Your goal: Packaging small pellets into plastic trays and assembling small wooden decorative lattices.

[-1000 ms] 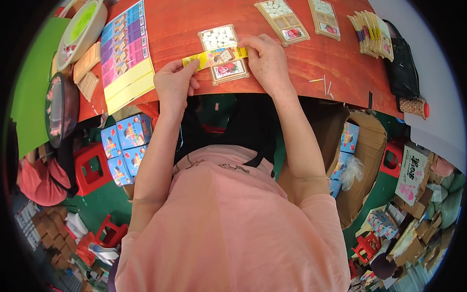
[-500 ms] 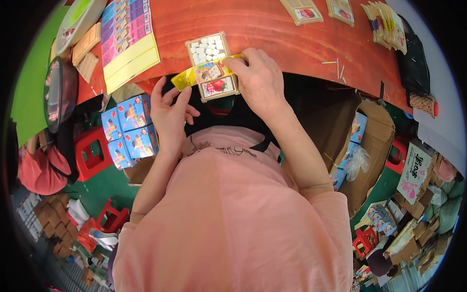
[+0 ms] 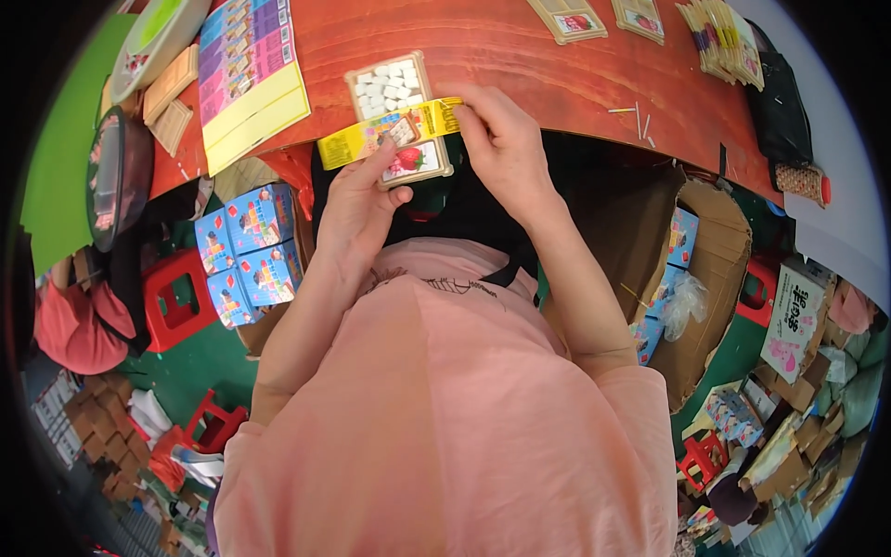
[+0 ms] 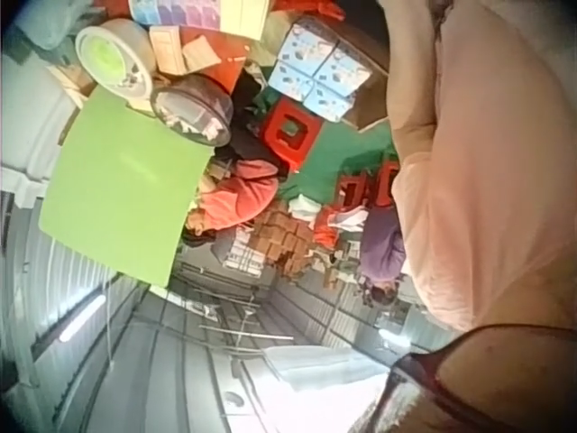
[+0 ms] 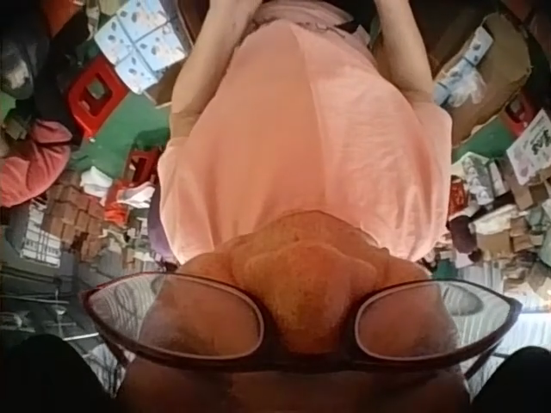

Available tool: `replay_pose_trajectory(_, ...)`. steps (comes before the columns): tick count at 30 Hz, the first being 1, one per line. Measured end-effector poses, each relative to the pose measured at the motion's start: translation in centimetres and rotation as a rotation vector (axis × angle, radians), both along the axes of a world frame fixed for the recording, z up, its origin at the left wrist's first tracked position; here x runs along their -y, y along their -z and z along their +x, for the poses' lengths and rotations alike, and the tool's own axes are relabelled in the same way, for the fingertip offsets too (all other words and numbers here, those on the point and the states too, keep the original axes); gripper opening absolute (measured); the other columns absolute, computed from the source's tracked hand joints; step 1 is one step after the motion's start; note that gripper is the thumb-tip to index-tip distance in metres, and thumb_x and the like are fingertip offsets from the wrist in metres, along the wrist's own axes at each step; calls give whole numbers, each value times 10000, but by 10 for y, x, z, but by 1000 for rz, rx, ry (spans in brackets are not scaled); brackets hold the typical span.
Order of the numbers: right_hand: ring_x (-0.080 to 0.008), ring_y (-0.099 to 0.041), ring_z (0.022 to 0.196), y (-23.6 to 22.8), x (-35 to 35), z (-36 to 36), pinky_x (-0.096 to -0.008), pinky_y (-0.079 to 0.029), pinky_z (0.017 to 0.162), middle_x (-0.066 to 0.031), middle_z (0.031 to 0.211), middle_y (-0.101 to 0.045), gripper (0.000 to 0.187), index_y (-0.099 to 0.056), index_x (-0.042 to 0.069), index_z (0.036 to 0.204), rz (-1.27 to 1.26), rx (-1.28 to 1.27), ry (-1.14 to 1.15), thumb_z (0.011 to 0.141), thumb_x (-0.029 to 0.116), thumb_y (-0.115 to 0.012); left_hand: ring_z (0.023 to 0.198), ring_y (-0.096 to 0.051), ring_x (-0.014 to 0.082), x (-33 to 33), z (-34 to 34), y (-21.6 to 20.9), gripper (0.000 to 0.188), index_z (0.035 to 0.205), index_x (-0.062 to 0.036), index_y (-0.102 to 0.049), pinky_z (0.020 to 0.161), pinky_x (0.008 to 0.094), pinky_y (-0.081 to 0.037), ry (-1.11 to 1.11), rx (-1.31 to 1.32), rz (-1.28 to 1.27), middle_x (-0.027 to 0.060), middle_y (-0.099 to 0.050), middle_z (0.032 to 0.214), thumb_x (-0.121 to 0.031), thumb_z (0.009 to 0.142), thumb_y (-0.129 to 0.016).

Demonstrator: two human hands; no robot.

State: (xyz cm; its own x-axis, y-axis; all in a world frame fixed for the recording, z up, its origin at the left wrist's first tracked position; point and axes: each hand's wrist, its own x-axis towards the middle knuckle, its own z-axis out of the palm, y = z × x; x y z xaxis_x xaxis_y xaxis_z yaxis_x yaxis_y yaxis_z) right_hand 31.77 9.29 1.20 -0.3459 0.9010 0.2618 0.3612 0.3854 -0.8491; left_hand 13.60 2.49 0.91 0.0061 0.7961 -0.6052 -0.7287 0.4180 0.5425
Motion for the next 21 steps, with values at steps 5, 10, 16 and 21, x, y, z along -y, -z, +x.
replay_pose_trajectory(5, -160, -616, 955, -10, 19, 0, -275, -503, 746, -130, 1233, -604, 574, -237, 9, 1511, -480, -677, 30, 1039, 214, -492, 803, -692, 132, 0, 4, -27, 238, 1120, -1, -665, 547, 248, -546, -102, -56, 145, 81, -721, 1004, -136, 927, -701)
replay_pose_trajectory(10, -163, -615, 1073, -18, 34, -20, -325, -489, 917, -95, 1208, -630, 467, -496, -25, 1325, -741, -735, 45, 976, 249, -642, 805, -686, 128, -1, 12, -33, 242, 1132, 10, -658, 549, 251, -555, -103, -146, 216, 89, -714, 1017, -122, 932, -692)
replay_pose_trajectory(16, -149, -629, 1074, -13, 32, -32, -317, -480, 958, -111, 1164, -671, 315, -604, -51, 1201, -845, -931, 178, 964, 150, -658, 817, -661, 111, -3, 20, -39, 231, 1084, 12, -658, 583, 245, -553, -87, -191, 179, 78, -694, 1030, -117, 906, -728)
replay_pose_trajectory(21, -132, -657, 1010, -13, 29, -27, -289, -503, 920, -102, 1123, -697, 293, -641, -37, 1186, -628, -735, 262, 964, 153, -662, 753, -573, 64, 12, 7, -15, 197, 1021, 6, -654, 639, 202, -481, -216, -770, 116, 25, -646, 924, -82, 878, -757)
